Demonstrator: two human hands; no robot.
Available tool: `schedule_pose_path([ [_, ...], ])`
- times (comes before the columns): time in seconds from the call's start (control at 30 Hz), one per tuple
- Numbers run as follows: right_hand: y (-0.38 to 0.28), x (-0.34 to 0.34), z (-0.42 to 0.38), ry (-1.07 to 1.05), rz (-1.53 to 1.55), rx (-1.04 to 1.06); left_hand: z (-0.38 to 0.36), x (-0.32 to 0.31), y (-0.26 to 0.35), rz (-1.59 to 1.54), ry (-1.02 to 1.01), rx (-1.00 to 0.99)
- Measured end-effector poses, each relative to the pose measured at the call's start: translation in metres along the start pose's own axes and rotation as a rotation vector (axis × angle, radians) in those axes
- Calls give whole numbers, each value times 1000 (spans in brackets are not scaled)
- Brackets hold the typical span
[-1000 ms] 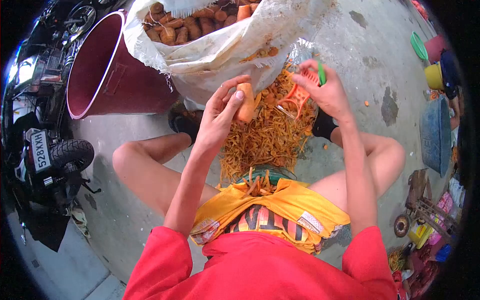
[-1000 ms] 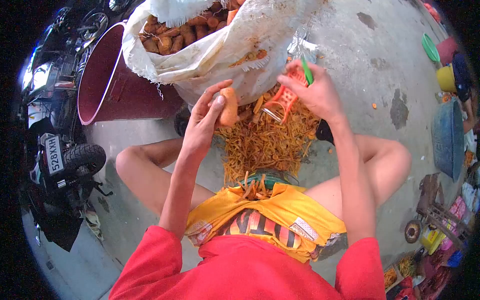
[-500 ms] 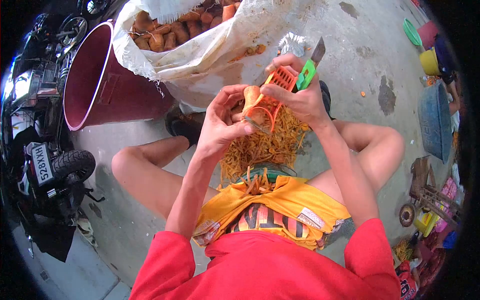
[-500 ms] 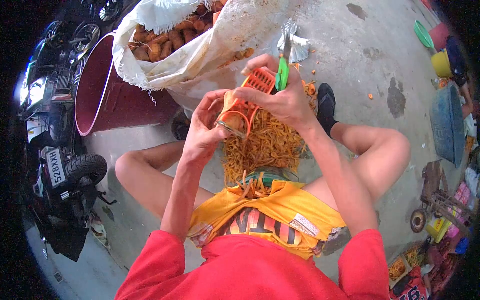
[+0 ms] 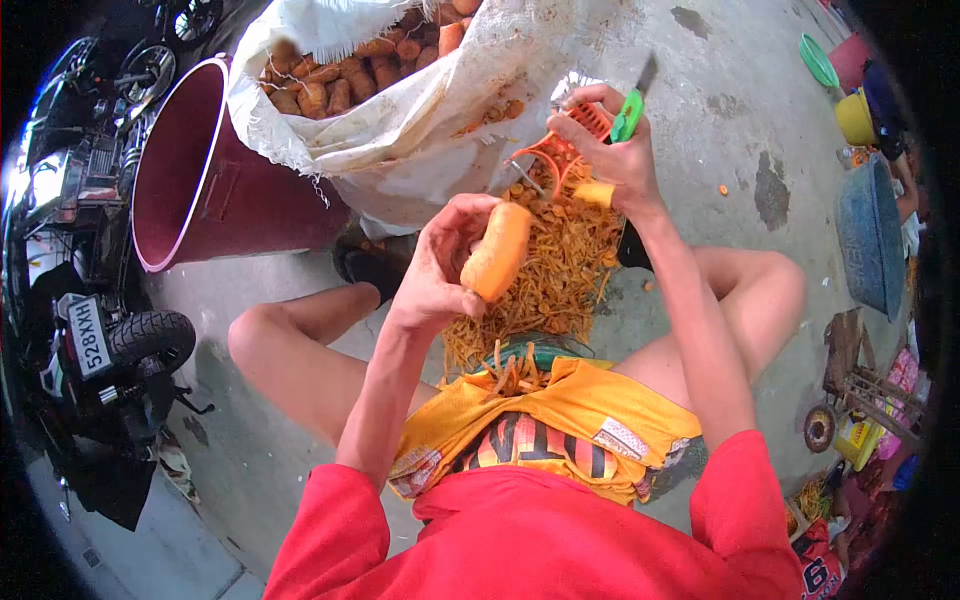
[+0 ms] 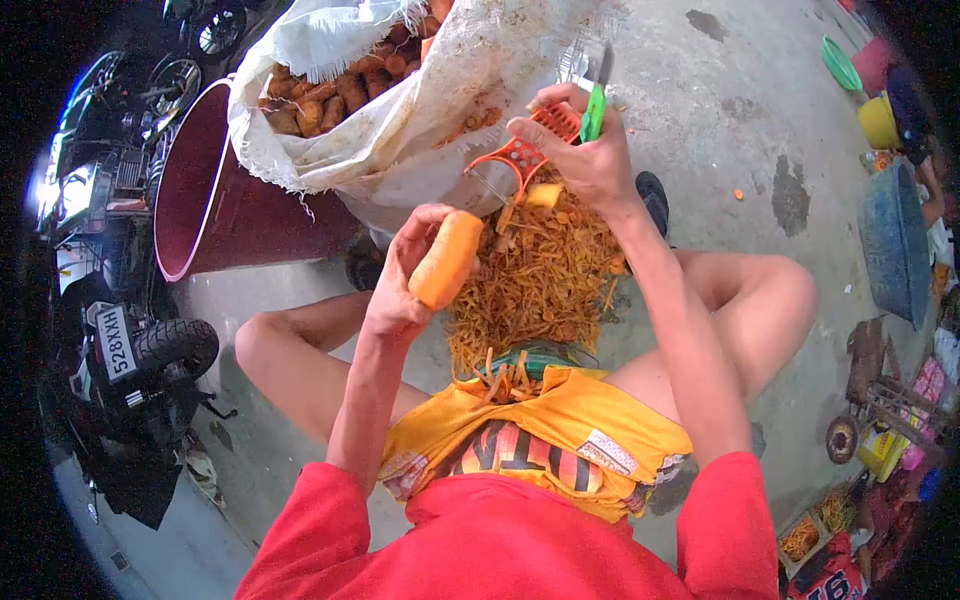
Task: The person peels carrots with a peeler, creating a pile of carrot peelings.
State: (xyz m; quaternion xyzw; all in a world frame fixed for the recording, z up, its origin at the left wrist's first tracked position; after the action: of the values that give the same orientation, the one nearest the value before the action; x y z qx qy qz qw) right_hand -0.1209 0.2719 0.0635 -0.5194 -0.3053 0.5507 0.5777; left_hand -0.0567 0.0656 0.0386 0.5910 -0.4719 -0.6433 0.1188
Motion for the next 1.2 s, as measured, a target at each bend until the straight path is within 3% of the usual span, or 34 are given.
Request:
schedule_pose_path([
  [0.1,-25,-23,-18,-69,39,-6,8,5,3,67,131,-59],
  [0.17,-42,-34,-28,-119,-63,217,9,8,2,99,93,-47],
  [0.2,-27,-24,-20,-83,-24,89,4,4,4,92,43,-42],
  [0.3,-23,-1,9,47,-68,69,1,-6,8,91,-39,-113],
  [0.37,-37,-14,-14,9,45,38,4,0,6,65,142,-102],
  [0.43,-63,-40,-33,-120,-189,338,9,4,3,42,169,-133],
  [0.57,-22,1,4,45,-119,59,-1,1,0,86,61,-107],
  [0.6,-19,5,7,83,16,-6,0,-4,4,52,80,-94],
  [0.63,-21,4,2,82,13,2,2,-6,6,18,100,-80],
  [0.7,-64,-30,-25,-80,-164,304,6,2,3,82,95,-103],
  [0.77,-66,-38,-28,-147,-184,298,6,-3,4,115,74,-110],
  [0.83,-34,-13,-8,-5,-34,55,1,-2,5,130,37,-158],
  [0.97,-48,-12,-11,-2,-207,270,2,3,0,15,87,-109],
  [1.03,-64,-31,-24,-83,-133,259,6,8,-4,96,168,-137],
  [1.1,-52,-25,-21,-71,-76,183,3,5,-1,60,143,-114],
  [1.17,-36,-5,-3,12,-67,87,-2,-4,4,88,-53,-164],
  [1.2,-37,0,2,45,-63,130,-2,-5,4,121,25,-144],
])
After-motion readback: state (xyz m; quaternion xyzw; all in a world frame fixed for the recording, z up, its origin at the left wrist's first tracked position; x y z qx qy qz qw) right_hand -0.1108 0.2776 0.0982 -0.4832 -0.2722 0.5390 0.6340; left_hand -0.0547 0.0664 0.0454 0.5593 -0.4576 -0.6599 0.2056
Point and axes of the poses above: each hand's wrist, its own z-axis towards the middle knuckle, its own x-axis out of the back of the hand, y = z × x, the point moved 8 cm from there along z, towards the middle knuckle, and after that the axes turned 12 degrees about y, right-handed, at the moved point
